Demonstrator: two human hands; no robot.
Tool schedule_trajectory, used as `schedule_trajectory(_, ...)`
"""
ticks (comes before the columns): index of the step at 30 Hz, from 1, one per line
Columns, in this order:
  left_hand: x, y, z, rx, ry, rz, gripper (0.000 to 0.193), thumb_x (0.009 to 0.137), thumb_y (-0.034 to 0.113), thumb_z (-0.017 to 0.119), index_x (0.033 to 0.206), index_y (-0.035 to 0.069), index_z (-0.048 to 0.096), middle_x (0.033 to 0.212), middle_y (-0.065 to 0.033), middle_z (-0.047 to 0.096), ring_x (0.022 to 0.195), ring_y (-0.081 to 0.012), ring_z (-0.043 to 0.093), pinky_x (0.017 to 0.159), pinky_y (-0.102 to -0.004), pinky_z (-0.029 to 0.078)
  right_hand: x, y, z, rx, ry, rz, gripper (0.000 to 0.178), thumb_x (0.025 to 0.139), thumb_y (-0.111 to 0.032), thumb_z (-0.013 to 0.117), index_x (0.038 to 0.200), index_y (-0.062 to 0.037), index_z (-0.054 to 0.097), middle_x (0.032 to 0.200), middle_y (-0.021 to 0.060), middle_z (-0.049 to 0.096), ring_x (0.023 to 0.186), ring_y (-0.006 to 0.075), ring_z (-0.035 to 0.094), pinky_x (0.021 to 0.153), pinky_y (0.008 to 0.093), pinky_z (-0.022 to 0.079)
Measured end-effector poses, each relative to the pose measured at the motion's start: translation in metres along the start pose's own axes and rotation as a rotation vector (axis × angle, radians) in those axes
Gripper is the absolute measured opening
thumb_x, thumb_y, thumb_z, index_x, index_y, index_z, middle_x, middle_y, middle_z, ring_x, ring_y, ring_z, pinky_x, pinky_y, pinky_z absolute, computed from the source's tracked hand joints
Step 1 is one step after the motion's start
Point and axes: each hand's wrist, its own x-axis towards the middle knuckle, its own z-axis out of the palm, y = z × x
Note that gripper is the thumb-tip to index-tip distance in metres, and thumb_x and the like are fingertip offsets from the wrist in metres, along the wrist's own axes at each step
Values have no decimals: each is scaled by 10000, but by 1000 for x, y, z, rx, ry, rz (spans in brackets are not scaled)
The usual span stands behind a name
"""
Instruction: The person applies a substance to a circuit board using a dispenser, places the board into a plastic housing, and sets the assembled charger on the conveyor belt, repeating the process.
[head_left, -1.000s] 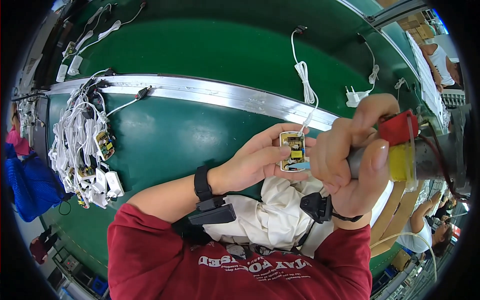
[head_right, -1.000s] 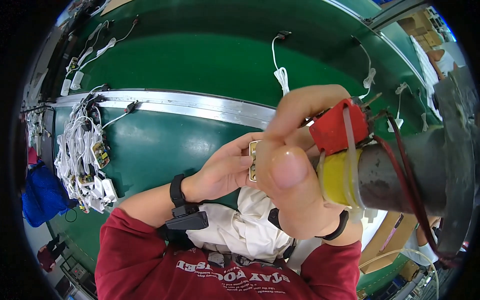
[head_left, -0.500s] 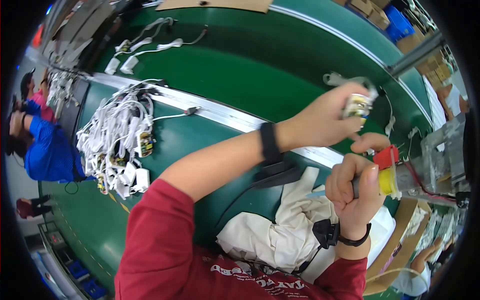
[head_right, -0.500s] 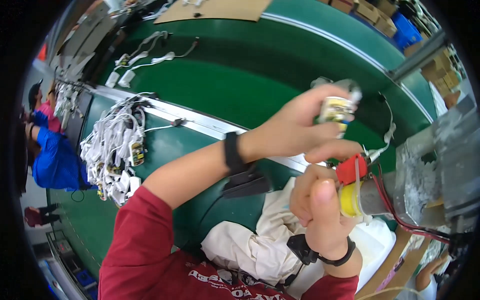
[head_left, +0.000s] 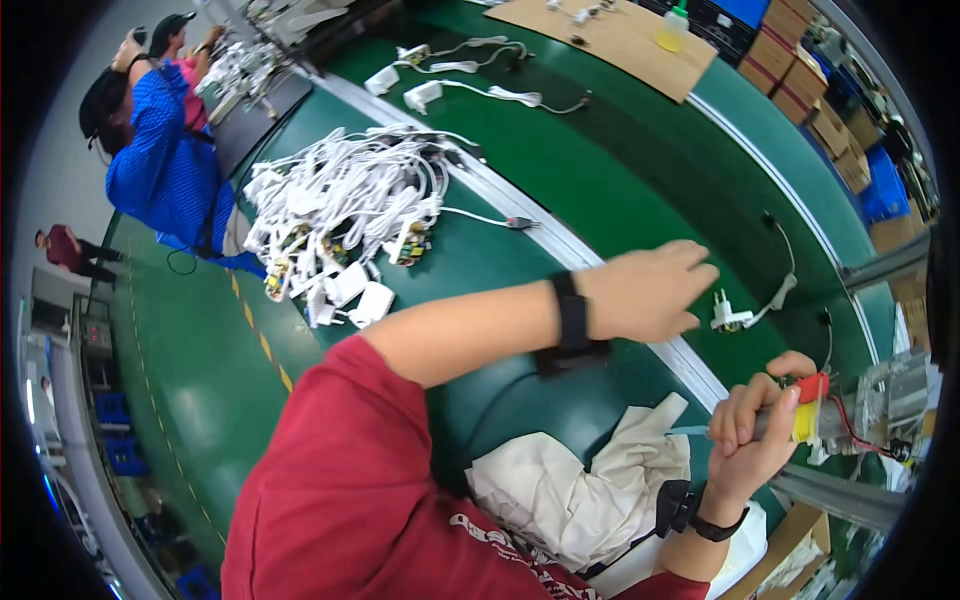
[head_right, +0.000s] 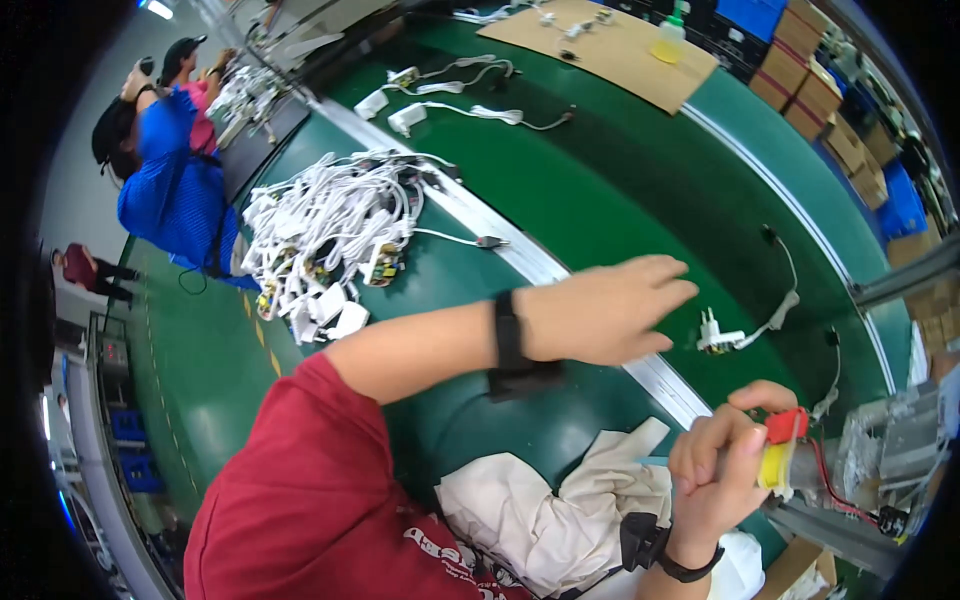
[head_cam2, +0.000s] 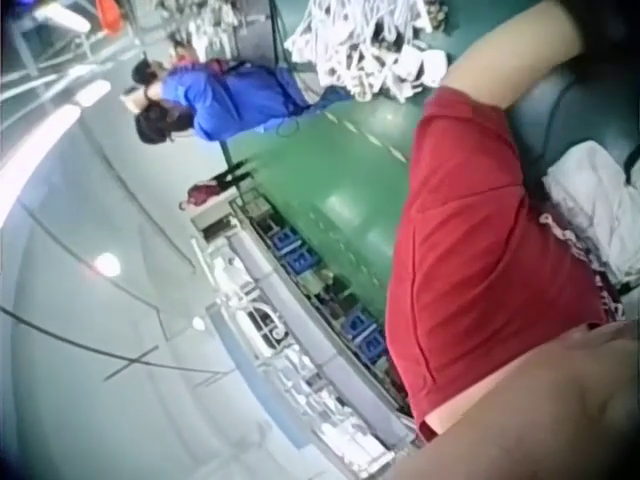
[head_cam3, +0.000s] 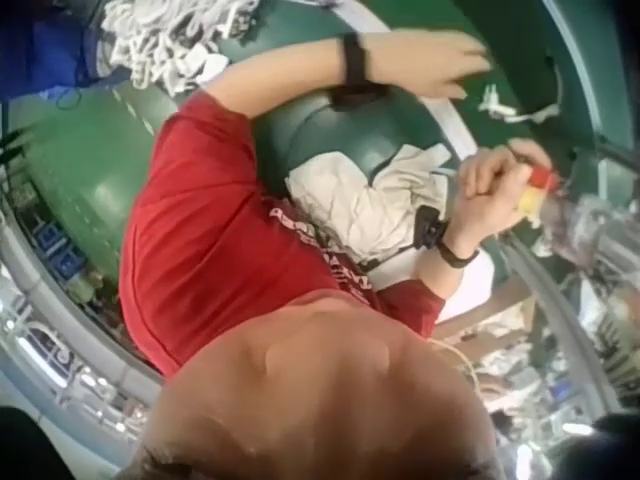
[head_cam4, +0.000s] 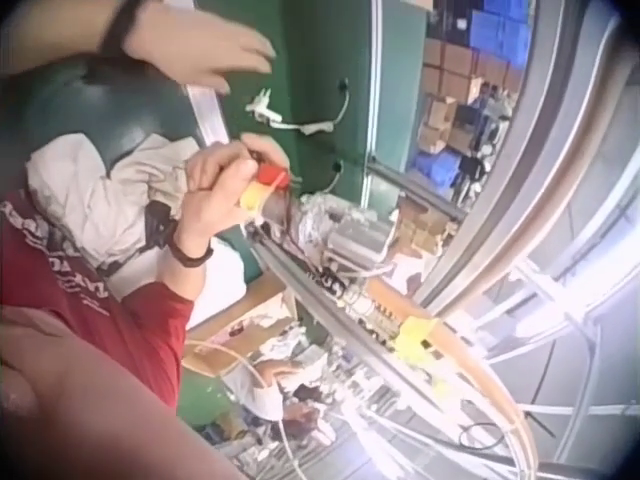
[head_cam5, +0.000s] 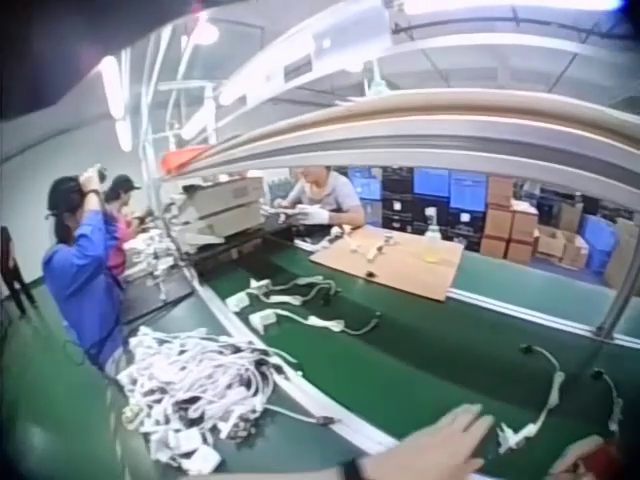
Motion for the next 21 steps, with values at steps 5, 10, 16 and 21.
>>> schedule_trajectory(5, -91, -11, -137, 98, 129, -375, 315, 829, 101, 574, 1137, 37, 555, 1092, -140, 592, 961, -276, 592, 802, -336, 490, 2, 5, 4, 4, 45, -6, 284, 977, -326, 392, 1047, -51, 392, 495, -33, 269, 348, 38, 226, 308, 193, 193)
schedule_trajectory(10, -213, -70, -269, 697, 425, -654, 272, 785, -41, 495, 1032, 14, 596, 984, -189, 620, 933, -342, 594, 813, -380, 472, 6, 4, 11, -16, 95, 4, 303, 969, -338, 408, 1020, -41, 375, 482, -28, 282, 339, 41, 239, 311, 194, 196)
schedule_trajectory(16, -357, -176, -362, 1039, 165, -896, 292, 748, 16, 516, 1024, 9, 612, 993, -205, 628, 961, -361, 583, 860, -400, 451, 4, 3, 18, -20, 99, -18, 267, 975, -313, 402, 1010, -49, 403, 494, -33, 270, 349, 34, 225, 301, 186, 183)
schedule_trajectory(21, -400, -237, -380, 582, 265, -1121, 267, 765, 131, 565, 993, 8, 631, 998, -210, 633, 930, -333, 608, 854, -377, 460, 7, 7, 16, -28, 102, -33, 268, 971, -310, 404, 995, -44, 389, 483, -29, 275, 344, 39, 231, 307, 192, 192)
